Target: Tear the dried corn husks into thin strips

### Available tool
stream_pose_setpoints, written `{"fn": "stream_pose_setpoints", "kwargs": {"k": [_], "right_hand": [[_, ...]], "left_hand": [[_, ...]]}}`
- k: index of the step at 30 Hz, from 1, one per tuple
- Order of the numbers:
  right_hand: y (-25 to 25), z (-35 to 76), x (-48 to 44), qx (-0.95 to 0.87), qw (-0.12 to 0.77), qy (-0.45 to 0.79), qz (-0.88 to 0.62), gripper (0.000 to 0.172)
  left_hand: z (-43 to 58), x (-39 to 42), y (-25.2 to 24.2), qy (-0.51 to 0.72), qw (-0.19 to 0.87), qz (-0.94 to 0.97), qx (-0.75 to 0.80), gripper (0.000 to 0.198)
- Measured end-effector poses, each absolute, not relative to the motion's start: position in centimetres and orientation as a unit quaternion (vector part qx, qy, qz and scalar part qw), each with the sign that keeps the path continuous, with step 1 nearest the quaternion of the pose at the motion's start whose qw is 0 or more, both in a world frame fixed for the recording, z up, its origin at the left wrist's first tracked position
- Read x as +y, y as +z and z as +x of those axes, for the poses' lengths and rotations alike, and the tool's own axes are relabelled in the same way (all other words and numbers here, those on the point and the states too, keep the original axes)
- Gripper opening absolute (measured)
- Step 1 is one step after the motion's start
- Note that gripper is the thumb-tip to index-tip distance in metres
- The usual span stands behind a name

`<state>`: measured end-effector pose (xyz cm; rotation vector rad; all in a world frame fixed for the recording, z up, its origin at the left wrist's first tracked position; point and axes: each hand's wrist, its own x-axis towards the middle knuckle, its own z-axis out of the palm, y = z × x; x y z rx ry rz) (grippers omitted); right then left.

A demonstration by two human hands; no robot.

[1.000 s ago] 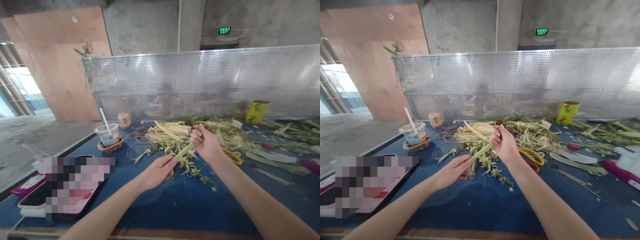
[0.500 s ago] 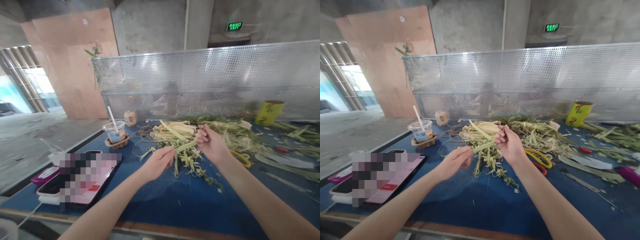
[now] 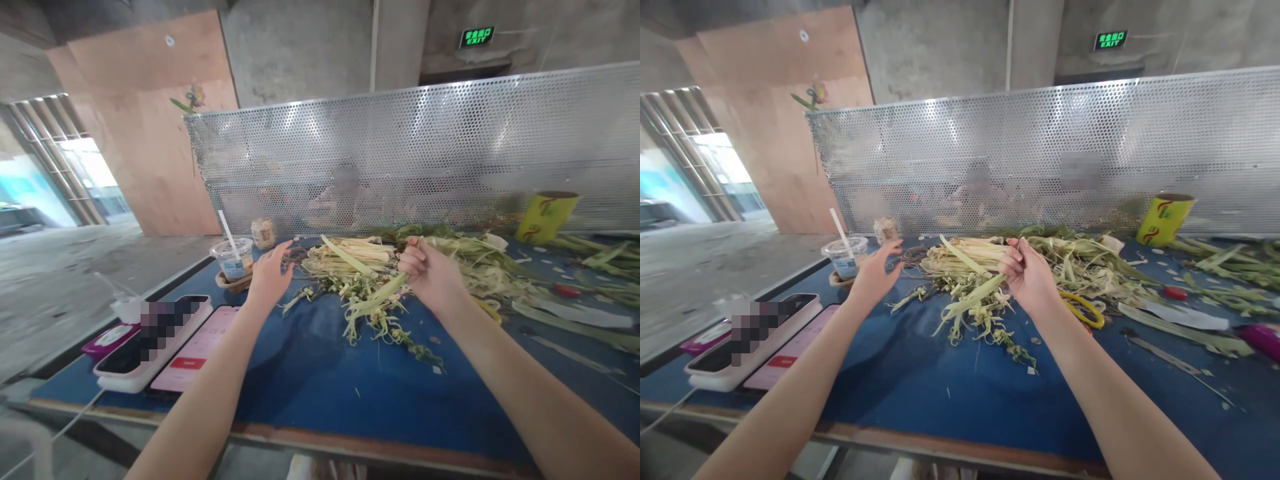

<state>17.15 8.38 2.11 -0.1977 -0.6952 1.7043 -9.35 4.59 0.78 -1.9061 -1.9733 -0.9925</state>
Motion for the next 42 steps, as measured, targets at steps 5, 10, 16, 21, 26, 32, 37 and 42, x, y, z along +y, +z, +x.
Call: {"fn": "stream_pose_setpoints", "kwargs": {"k": [5,10,16,21,26,32,37,42], "right_hand": [[1.6,17.1,8.9,-0.308,0.594,0.735,-0.105,0.033],[1.2,17.1,9.3,-0.349,0.585,0.723,-0.110,0.023],[0.9,16.7,9.0,-0.370,0.574,0.723,-0.103,0.026],[0.8,16.6,8.8,-0.397,0.568,0.712,-0.111,0.020],[0.7,16.4,8.6,-0.422,0.548,0.710,-0.132,0.015],[0.4,15.2,6.8,-0.523,0.439,0.687,-0.249,0.024],[-0.4,14.4,5.7,-0.612,0.397,0.621,-0.286,0.025],[-1.1,14.2,6.1,-0.607,0.429,0.609,-0.279,0.028]], "left_hand": [[-10.7,6.5,-1.9,-0.200,0.027,-0.668,-0.716,0.062],[-10.7,6.9,-2.7,-0.178,0.025,-0.677,-0.714,0.068],[-10.1,7.0,-2.9,-0.207,0.046,-0.681,-0.701,0.062],[-10.1,6.8,-2.1,-0.308,0.048,-0.647,-0.696,0.053],[-9.7,6.4,-0.9,-0.449,-0.013,-0.619,-0.644,0.041],[-4.1,4.3,-1.8,-0.518,-0.222,-0.667,-0.489,0.031],[-1.0,2.8,-2.4,-0.545,-0.287,-0.673,-0.409,0.023],[-0.6,2.3,-2.3,-0.540,-0.324,-0.657,-0.414,0.023]]}}
